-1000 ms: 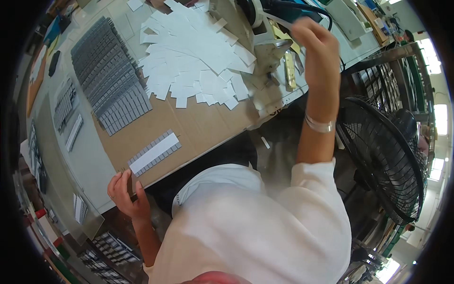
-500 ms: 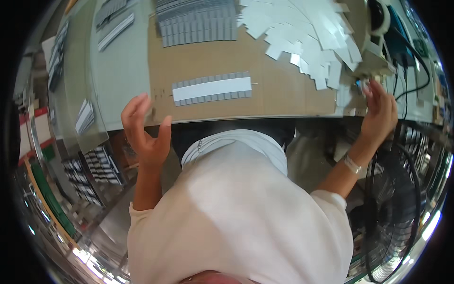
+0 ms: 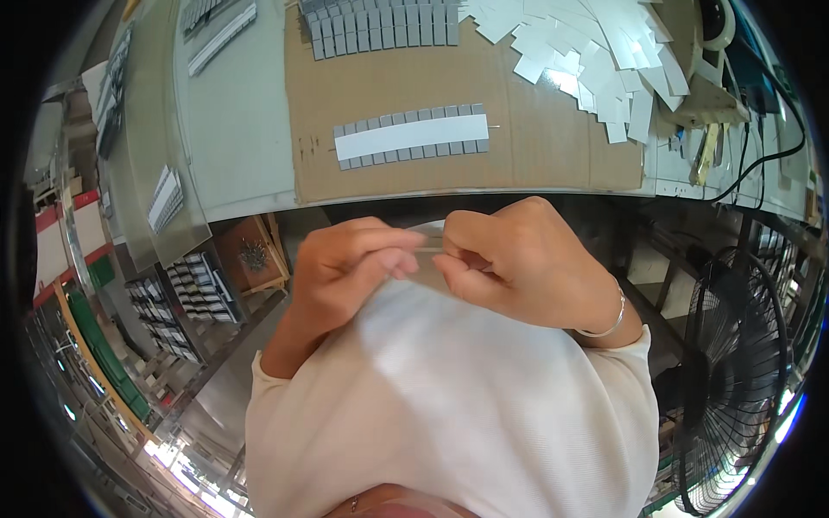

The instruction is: The person applies adhesive tape strips onto rows of metal pin components on a table, trims components with a knife, and places the taped strips onto glass panels.

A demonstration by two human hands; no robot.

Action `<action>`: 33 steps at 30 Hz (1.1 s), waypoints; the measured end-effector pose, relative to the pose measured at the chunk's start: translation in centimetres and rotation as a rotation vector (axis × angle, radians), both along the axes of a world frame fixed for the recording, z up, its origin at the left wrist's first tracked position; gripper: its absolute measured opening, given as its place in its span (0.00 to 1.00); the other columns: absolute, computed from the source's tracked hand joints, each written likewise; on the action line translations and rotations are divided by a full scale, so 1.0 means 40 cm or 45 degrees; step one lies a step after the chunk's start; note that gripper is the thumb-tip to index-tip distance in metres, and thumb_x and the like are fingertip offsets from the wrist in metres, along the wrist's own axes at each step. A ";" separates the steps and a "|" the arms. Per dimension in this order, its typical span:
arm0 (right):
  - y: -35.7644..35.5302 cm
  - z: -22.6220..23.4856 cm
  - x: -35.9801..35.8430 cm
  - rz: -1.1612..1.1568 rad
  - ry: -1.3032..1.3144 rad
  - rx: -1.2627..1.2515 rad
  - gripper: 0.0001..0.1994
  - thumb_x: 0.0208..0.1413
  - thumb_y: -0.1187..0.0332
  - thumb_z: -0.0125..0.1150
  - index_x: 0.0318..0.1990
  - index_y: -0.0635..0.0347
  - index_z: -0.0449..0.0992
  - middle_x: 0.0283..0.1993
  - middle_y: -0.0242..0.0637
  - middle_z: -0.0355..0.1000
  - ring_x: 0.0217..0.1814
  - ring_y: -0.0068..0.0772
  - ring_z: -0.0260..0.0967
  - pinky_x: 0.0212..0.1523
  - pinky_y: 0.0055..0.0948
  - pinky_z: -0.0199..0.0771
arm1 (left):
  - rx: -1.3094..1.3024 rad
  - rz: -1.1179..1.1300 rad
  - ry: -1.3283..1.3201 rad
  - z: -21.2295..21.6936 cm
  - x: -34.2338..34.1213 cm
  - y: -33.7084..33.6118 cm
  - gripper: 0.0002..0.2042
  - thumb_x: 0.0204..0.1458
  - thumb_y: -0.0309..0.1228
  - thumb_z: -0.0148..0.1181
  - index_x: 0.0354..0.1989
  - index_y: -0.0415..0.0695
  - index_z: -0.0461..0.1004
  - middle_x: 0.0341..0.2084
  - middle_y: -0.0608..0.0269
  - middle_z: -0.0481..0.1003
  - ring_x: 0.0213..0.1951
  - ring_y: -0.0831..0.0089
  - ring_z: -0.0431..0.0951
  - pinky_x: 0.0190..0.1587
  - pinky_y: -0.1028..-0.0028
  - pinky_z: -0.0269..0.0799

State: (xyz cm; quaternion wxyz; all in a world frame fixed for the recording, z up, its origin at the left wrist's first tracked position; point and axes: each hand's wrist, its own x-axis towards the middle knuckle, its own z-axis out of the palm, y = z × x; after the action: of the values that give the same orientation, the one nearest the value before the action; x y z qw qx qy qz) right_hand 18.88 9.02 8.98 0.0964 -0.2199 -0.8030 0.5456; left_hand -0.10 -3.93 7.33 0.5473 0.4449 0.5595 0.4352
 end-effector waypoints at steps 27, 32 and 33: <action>0.026 -0.080 0.057 -0.181 0.200 0.581 0.06 0.39 0.79 0.64 0.26 0.63 0.73 0.54 0.45 0.74 0.45 0.47 0.69 0.42 0.36 0.72 | 0.789 0.183 1.065 -0.087 0.032 0.052 0.09 0.37 0.23 0.70 0.22 0.46 0.73 0.46 0.66 0.77 0.40 0.67 0.76 0.38 0.67 0.66; 0.030 -0.098 0.062 -0.153 0.197 0.473 0.05 0.39 0.78 0.61 0.24 0.63 0.70 0.59 0.45 0.72 0.47 0.47 0.66 0.47 0.37 0.69 | 0.680 0.000 1.159 -0.087 0.046 0.089 0.09 0.35 0.24 0.71 0.24 0.46 0.76 0.52 0.65 0.76 0.39 0.63 0.74 0.40 0.67 0.69; 0.031 -0.098 0.062 -0.147 0.202 0.454 0.05 0.39 0.78 0.61 0.24 0.63 0.70 0.60 0.45 0.72 0.46 0.46 0.65 0.47 0.37 0.69 | 0.665 -0.022 1.194 -0.087 0.046 0.091 0.09 0.35 0.24 0.70 0.24 0.46 0.76 0.53 0.66 0.75 0.39 0.64 0.74 0.40 0.67 0.68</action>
State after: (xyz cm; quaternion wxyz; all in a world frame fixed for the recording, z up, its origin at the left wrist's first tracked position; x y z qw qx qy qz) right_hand 21.38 10.26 5.08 0.2278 -0.2012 -0.8628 0.4040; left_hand 1.75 -0.30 3.85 0.1133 0.7174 0.6135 0.3101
